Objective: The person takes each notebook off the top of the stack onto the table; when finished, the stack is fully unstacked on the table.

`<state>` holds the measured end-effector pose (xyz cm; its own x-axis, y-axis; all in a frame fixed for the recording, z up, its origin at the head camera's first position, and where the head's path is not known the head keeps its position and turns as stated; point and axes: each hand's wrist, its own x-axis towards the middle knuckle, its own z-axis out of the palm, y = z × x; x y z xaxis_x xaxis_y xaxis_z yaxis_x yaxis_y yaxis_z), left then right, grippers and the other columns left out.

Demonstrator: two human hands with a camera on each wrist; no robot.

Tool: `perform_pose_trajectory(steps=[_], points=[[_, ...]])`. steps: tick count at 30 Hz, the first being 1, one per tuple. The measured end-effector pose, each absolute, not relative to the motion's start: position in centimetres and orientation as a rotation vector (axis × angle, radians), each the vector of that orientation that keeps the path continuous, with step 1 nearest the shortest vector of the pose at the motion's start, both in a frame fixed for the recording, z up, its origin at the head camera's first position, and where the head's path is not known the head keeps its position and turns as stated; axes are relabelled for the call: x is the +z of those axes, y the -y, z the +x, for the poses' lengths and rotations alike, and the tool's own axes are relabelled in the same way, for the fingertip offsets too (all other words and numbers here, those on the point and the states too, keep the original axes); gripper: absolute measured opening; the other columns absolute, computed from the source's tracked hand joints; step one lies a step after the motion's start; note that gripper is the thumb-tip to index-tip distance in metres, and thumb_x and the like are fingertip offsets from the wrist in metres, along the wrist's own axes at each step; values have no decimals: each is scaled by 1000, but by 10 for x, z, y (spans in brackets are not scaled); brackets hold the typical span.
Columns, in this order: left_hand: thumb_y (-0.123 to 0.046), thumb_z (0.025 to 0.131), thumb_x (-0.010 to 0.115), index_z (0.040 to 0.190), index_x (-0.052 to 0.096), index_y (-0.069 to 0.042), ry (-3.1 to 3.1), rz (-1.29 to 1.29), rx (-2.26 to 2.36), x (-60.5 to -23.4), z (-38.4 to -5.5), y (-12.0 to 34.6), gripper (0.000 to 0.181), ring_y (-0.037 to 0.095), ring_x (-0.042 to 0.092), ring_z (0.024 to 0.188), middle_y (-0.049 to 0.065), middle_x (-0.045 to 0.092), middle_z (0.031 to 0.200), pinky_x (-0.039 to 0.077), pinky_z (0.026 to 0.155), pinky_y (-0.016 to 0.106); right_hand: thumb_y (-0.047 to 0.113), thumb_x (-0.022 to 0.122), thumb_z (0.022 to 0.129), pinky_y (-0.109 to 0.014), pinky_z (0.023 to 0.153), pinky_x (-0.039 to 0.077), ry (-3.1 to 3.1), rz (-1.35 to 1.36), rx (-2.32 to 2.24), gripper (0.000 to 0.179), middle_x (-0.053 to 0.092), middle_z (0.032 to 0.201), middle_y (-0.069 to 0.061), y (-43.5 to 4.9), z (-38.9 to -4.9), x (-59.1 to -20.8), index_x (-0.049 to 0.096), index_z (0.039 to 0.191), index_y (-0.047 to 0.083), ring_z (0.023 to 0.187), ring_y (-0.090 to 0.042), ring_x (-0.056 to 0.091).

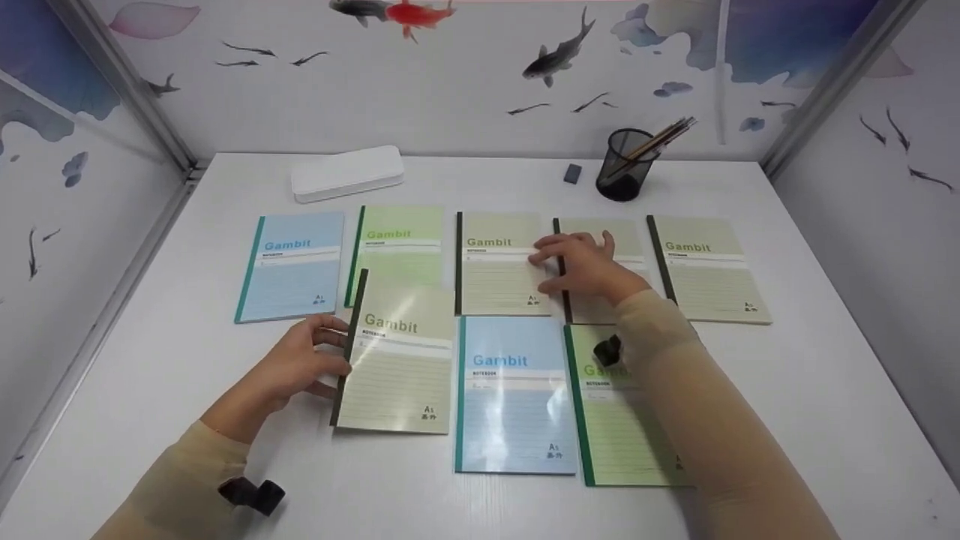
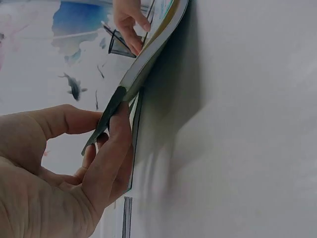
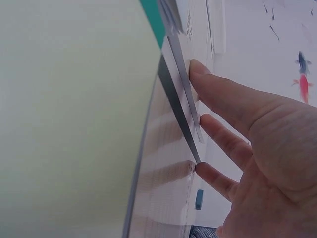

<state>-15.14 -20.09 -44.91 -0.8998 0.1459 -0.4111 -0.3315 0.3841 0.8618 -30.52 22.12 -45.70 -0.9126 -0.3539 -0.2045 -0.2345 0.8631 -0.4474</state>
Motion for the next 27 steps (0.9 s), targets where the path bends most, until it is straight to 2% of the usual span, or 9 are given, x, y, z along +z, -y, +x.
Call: perform_pose_trajectory(steps=[8, 11, 15, 18, 23, 27], points=[[2, 81, 74, 148, 29, -8, -2320, -73, 1330, -443, -141, 201, 81, 25, 64, 84, 22, 54, 121, 63, 65, 42, 28, 86, 85, -73, 118, -12, -2770, -494, -585, 52, 46, 161, 2, -220, -307, -456, 70, 134, 26, 152, -39, 28], [1, 79, 78, 150, 30, -10, -2345, -26, 1245, -442, -140, 204, 86, 24, 63, 80, 20, 56, 116, 61, 62, 39, 28, 86, 85, -72, 118, -12, -2768, -482, -582, 52, 46, 161, 4, -219, -307, -456, 70, 134, 27, 153, -38, 26], [-2, 75, 85, 153, 31, -13, -2422, 40, 1055, -441, -139, 205, 96, 22, 62, 73, 14, 63, 106, 57, 58, 35, 29, 86, 85, -71, 119, -12, -2763, -476, -574, 51, 45, 161, 4, -219, -307, -458, 70, 134, 28, 153, -37, 26], [-3, 72, 88, 156, 30, -16, -2473, 94, 920, -441, -138, 204, 103, 22, 61, 73, 11, 66, 97, 52, 60, 34, 29, 86, 85, -71, 119, -12, -2763, -470, -575, 51, 45, 161, 4, -219, -307, -459, 70, 134, 28, 153, -37, 25], [-4, 71, 90, 156, 37, -14, -2522, 153, 783, -440, -139, 200, 101, 22, 60, 77, 8, 67, 92, 48, 66, 35, 29, 86, 85, -71, 119, -12, -2765, -463, -576, 51, 45, 161, 4, -220, -308, -461, 70, 134, 29, 154, -37, 25], [-7, 70, 92, 154, 40, -11, -2547, 180, 689, -438, -142, 197, 99, 21, 60, 74, 6, 68, 87, 48, 66, 35, 30, 86, 85, -70, 119, -12, -2766, -457, -573, 51, 44, 161, 5, -221, -308, -461, 70, 133, 30, 154, -37, 25]])
